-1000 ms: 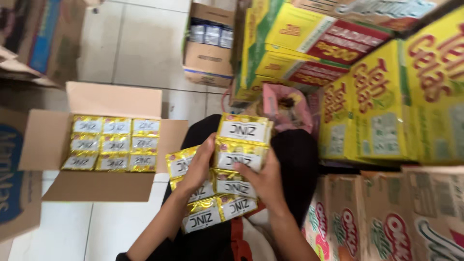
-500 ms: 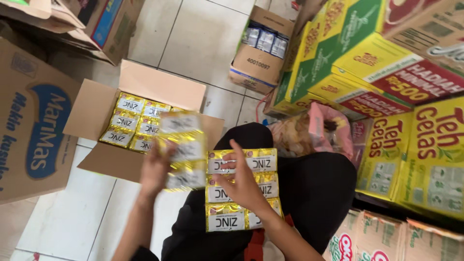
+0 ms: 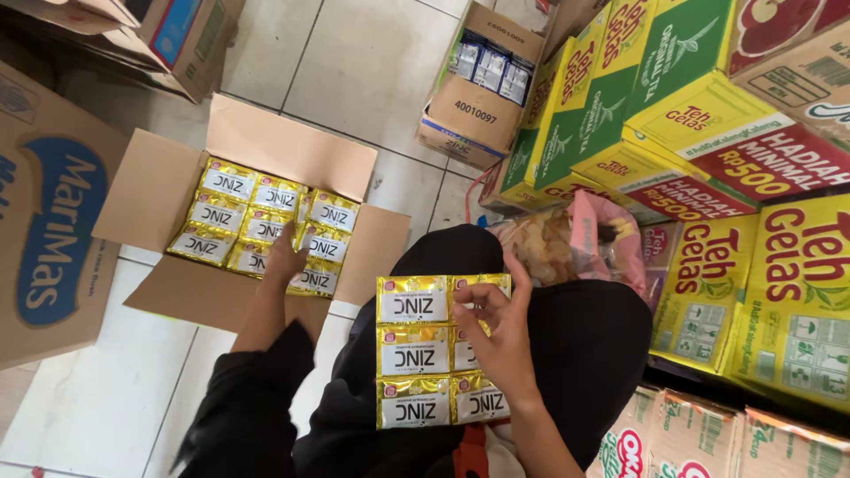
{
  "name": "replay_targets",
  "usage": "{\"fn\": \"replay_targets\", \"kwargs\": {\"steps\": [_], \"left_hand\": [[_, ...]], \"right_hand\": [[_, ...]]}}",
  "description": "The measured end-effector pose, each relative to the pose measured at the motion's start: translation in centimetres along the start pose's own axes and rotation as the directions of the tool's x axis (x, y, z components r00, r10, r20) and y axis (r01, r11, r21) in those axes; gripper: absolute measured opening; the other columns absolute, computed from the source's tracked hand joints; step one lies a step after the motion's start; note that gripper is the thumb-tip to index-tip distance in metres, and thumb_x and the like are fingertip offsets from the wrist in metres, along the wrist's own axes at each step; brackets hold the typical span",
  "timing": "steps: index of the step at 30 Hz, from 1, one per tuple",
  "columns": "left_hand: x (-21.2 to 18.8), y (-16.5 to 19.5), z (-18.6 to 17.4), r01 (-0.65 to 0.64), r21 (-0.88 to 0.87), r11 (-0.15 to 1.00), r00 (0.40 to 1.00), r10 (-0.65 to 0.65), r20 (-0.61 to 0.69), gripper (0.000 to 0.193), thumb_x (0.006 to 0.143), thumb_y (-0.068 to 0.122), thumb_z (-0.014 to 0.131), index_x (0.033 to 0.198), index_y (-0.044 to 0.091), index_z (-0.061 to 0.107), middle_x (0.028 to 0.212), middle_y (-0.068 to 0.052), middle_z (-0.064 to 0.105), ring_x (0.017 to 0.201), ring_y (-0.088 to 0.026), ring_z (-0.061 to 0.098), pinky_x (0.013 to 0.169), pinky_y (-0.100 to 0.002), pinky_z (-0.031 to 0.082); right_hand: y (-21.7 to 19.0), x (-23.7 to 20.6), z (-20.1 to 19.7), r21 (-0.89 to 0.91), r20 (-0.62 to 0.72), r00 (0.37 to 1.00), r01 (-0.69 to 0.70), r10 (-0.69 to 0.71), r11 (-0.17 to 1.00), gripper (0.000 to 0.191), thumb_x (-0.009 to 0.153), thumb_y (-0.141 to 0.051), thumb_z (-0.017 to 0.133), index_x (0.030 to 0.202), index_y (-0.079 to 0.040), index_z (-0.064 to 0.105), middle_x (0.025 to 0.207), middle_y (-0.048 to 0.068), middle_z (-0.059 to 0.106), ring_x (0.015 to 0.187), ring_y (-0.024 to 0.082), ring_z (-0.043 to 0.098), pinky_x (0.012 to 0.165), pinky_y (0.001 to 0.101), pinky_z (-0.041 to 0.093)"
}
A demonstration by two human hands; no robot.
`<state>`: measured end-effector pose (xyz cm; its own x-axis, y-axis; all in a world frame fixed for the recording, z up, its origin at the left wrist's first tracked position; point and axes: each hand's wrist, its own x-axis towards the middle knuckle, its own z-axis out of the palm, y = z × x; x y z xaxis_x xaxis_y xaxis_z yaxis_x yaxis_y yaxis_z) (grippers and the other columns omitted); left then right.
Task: The person packs zinc supplement packets into a cardboard box, then moves to a digital scale to weigh and bag snack chips. The person handles zinc packets, a cardboard box, a digital scale, a metal colander, and snack chips.
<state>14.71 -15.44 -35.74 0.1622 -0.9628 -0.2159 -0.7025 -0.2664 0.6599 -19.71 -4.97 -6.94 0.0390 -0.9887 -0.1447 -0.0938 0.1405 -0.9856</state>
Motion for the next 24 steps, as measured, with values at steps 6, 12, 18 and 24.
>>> {"fn": "replay_targets", "kwargs": {"steps": [6, 12, 18, 24], "left_hand": [[0.9, 0.7, 3.4, 0.266, 0.188, 0.945, 0.948, -0.292, 0.127, 0.097, 0.088, 0.013, 0.065, 0.168, 0.022, 0.011, 0.156, -0.021, 0.034, 0.139, -0.05, 0.035, 0.116, -0.058, 0.034], [1.5, 2.8, 3.1, 0.358, 0.299, 0.885, 0.909, -0.404, 0.108, 0.101, 0.083, 0.017, 0.071, 0.162, 0.016, 0.009, 0.161, -0.027, 0.009, 0.142, -0.05, 0.021, 0.11, -0.062, 0.029], [-1.8, 12.2, 1.2, -0.1, -0.214, 0.972, 0.995, 0.096, -0.029, 0.06, 0.103, 0.035, 0.065, 0.15, 0.004, 0.044, 0.151, -0.029, 0.042, 0.132, -0.047, 0.051, 0.11, -0.05, 0.043], [-8.7, 23.3, -5.0, -0.162, -0.2, 0.966, 0.747, 0.252, 0.615, 0.04, 0.089, 0.036, 0.068, 0.115, 0.005, 0.074, 0.107, -0.013, 0.08, 0.101, -0.029, 0.079, 0.091, -0.039, 0.06]], "right_hand": [[1.7, -0.8, -1.8, -0.164, -0.083, 0.991, 0.09, -0.104, 0.982, 0.086, 0.089, -0.003, 0.072, 0.157, -0.003, 0.017, 0.108, 0.01, 0.067, 0.104, 0.017, 0.066, 0.085, 0.031, 0.056], [4.4, -1.0, -5.2, -0.426, -0.225, 0.974, -0.064, -0.036, 0.902, 0.081, 0.085, -0.014, 0.078, 0.153, -0.009, 0.033, 0.137, 0.018, 0.059, 0.132, 0.029, 0.055, 0.104, 0.0464, 0.048], [5.7, -0.8, -6.5, -0.341, -0.189, 0.981, -0.115, 0.052, 0.933, 0.08, 0.083, -0.016, 0.079, 0.151, -0.009, 0.037, 0.149, 0.019, 0.05, 0.142, 0.034, 0.046, 0.106, 0.05, 0.045], [2.8, 2.2, -5.3, -0.675, 0.25, 0.927, 0.374, -0.28, 0.635, 0.075, 0.082, -0.02, 0.084, 0.147, -0.009, 0.048, 0.152, 0.024, 0.049, 0.147, 0.042, 0.037, 0.121, 0.0565, 0.03]]}}
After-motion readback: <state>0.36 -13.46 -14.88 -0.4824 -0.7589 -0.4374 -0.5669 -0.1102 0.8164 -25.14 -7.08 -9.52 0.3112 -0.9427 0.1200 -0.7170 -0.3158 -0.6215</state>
